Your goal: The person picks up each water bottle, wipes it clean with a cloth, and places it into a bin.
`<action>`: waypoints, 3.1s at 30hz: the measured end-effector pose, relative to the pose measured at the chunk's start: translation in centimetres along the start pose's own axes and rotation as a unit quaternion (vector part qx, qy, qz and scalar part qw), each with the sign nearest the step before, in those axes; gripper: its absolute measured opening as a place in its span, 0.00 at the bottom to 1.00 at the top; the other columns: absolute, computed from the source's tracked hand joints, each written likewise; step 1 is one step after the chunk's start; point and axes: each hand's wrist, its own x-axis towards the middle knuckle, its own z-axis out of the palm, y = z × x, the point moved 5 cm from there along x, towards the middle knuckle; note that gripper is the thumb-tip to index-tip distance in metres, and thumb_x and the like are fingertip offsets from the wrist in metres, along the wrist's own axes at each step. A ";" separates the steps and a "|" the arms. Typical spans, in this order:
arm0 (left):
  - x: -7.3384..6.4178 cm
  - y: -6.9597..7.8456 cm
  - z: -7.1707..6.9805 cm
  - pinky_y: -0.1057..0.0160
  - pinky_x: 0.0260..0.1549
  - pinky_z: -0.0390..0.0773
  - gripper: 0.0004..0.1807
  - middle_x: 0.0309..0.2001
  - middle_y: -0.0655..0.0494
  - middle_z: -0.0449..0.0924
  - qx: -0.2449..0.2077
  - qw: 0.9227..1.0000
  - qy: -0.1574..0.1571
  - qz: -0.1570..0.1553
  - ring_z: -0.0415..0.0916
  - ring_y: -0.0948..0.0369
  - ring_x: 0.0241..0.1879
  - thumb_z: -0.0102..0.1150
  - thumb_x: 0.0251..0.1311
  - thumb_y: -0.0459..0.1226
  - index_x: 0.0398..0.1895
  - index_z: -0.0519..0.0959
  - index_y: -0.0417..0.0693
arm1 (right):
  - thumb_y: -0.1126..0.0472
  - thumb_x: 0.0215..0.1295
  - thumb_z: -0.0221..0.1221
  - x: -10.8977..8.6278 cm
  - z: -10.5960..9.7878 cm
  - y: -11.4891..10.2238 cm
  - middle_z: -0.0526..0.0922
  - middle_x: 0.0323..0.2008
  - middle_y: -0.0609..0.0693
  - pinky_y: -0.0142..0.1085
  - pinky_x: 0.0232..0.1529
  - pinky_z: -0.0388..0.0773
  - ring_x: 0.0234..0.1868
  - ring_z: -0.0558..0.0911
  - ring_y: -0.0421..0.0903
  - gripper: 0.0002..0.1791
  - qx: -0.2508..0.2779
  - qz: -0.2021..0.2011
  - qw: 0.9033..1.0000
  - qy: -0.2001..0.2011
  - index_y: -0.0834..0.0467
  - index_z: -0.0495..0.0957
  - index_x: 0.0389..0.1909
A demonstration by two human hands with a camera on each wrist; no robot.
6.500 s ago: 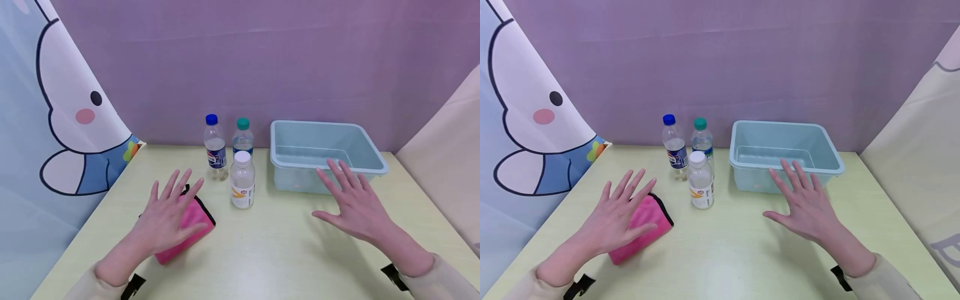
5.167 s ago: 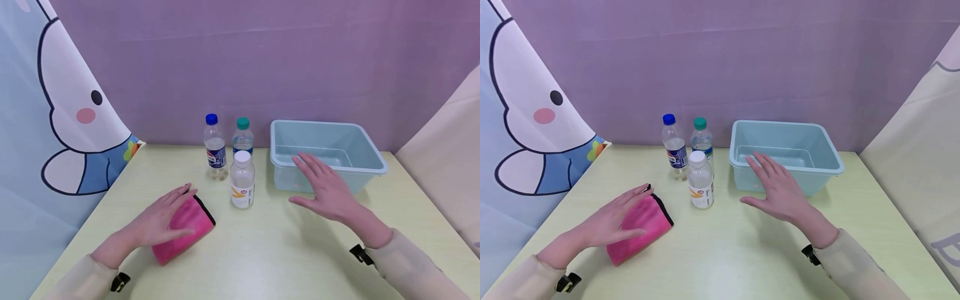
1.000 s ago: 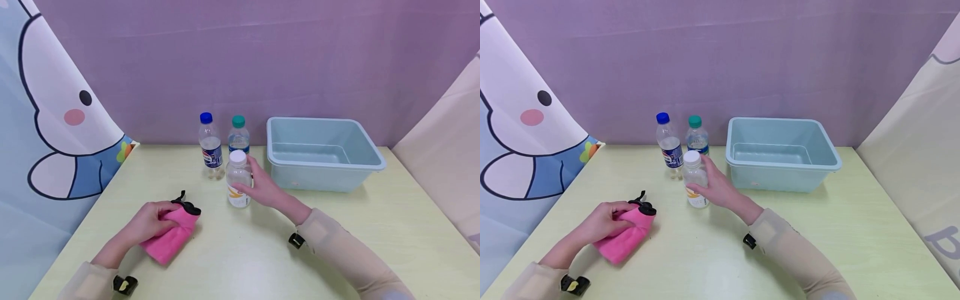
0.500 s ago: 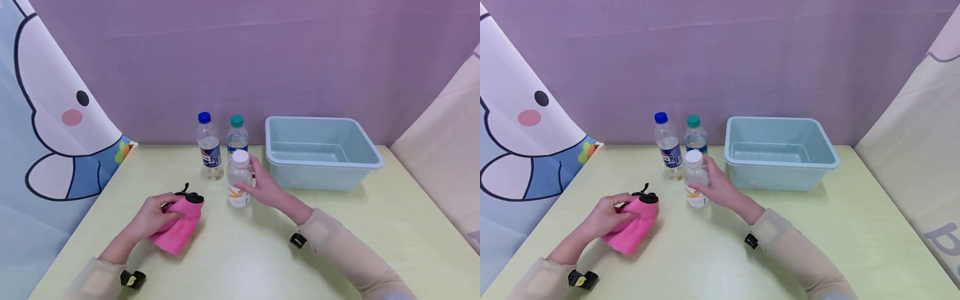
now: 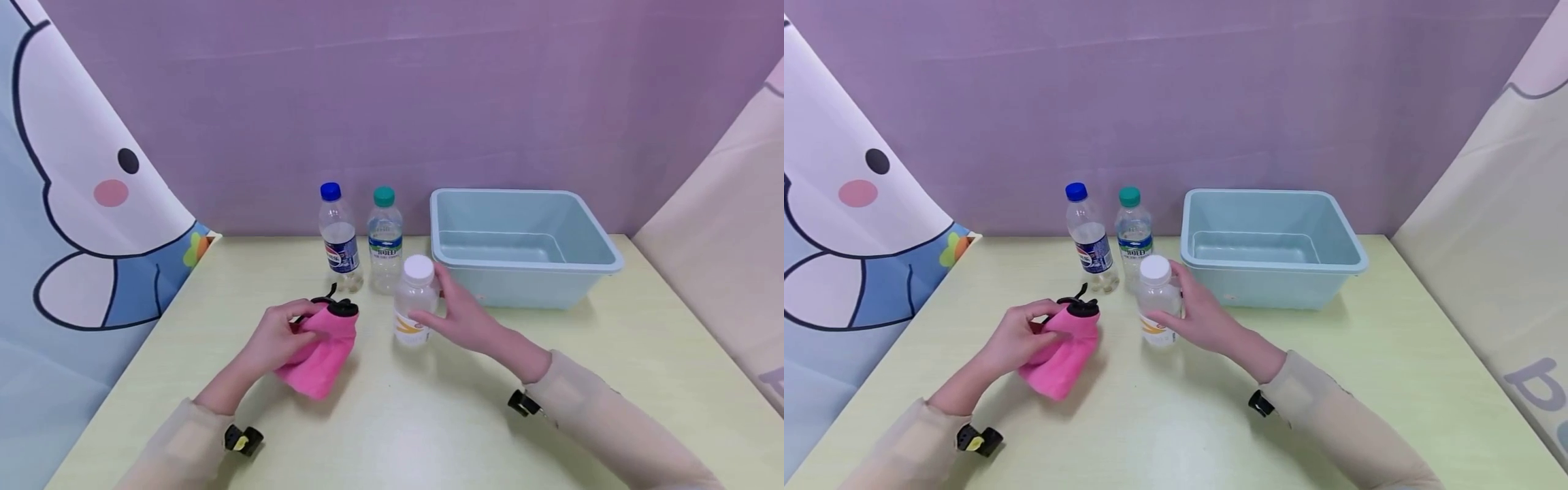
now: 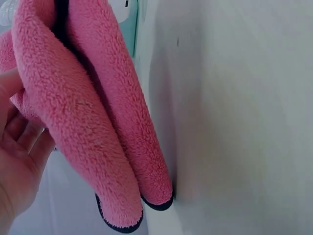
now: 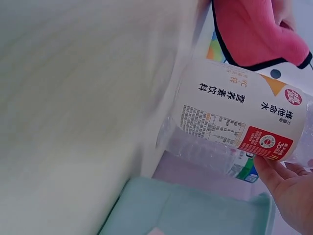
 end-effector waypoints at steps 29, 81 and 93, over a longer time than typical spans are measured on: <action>4.2 4.0 6.1 0.62 0.35 0.83 0.15 0.40 0.46 0.82 -0.175 0.984 -0.011 0.004 0.77 0.61 0.41 0.67 0.50 0.22 0.43 0.82 0.33 | 0.64 0.55 0.70 -5.0 -2.6 1.0 0.74 0.54 0.57 0.44 0.47 0.80 0.49 0.80 0.51 0.43 -0.045 -0.028 0.999 0.012 0.66 0.55 0.66; 4.6 2.8 12.2 0.55 0.48 0.77 0.10 0.35 0.56 0.84 -0.104 0.984 -0.143 0.014 0.79 0.61 0.41 0.65 0.49 0.22 0.34 0.83 0.40 | 0.66 0.53 0.71 -4.9 -2.6 1.3 0.76 0.50 0.59 0.44 0.42 0.82 0.48 0.80 0.56 0.40 -0.046 -0.023 0.998 0.021 0.62 0.58 0.62; 5.4 4.6 10.8 0.61 0.41 0.82 0.12 0.40 0.43 0.83 -0.181 0.979 -0.093 0.002 0.79 0.54 0.45 0.62 0.50 0.22 0.40 0.81 0.32 | 0.65 0.53 0.71 -4.9 -2.6 1.5 0.75 0.51 0.59 0.43 0.42 0.82 0.49 0.80 0.56 0.40 -0.054 -0.029 0.998 0.016 0.61 0.57 0.61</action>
